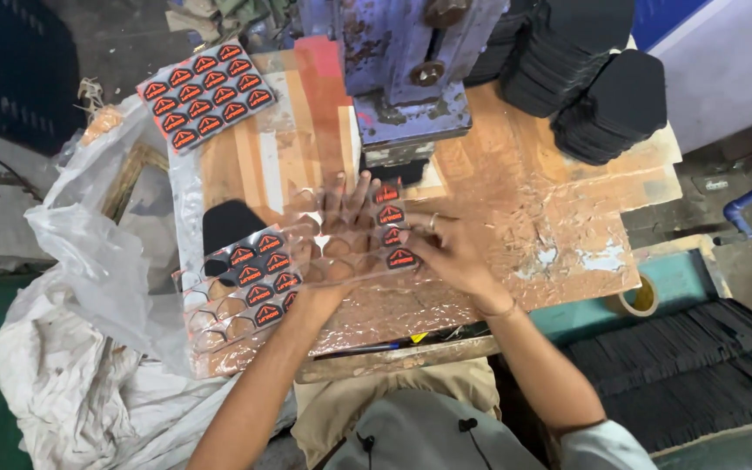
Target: The person places black fabric items onto a wooden workbench and applies orange triangular stickers to them using a heat press machine. They repeatedly position the items, press the machine, and remove the finished products to stack them on the side.
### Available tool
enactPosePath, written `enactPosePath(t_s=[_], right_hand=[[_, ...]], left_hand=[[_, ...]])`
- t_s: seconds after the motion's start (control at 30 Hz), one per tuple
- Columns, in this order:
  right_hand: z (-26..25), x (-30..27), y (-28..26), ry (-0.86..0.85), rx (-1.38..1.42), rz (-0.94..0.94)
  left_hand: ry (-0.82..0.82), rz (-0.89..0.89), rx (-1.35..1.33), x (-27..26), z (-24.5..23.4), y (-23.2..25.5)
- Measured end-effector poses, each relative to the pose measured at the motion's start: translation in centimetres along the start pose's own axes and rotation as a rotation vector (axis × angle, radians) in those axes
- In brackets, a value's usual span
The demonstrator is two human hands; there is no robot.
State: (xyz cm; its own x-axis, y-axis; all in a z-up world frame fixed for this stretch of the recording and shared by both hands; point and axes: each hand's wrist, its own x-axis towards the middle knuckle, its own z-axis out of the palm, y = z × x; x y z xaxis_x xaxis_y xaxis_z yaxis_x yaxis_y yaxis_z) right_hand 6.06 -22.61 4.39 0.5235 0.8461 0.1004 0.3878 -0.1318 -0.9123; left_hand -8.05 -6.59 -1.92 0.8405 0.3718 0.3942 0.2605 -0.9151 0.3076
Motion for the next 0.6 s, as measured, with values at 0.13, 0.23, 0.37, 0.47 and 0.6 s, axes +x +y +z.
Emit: enactPosePath(t_s=[0.13, 0.23, 0.37, 0.47, 0.6], right_hand=[[0.3, 3.4, 0.8, -0.026, 0.168, 0.216], [0.3, 4.8, 1.9, -0.002, 0.207, 0.244], [0.9, 5.1, 4.0, -0.02, 0.225, 0.245], [1.3, 4.6, 3.7, 0.026, 0.186, 0.262], [1.3, 4.1, 3.7, 0.075, 0.167, 0.209]], left_hand=[[-0.01, -0.017, -0.108, 0.5, -1.6, 0.2], [0.002, -0.03, -0.128, 0.1, -1.3, -0.3], [0.005, -0.041, -0.152, 0.2, -1.5, -1.0], [0.014, -0.029, -0.198, 0.2, -2.1, -1.0], [0.037, 0.006, -0.195, 0.2, -1.9, -0.9]])
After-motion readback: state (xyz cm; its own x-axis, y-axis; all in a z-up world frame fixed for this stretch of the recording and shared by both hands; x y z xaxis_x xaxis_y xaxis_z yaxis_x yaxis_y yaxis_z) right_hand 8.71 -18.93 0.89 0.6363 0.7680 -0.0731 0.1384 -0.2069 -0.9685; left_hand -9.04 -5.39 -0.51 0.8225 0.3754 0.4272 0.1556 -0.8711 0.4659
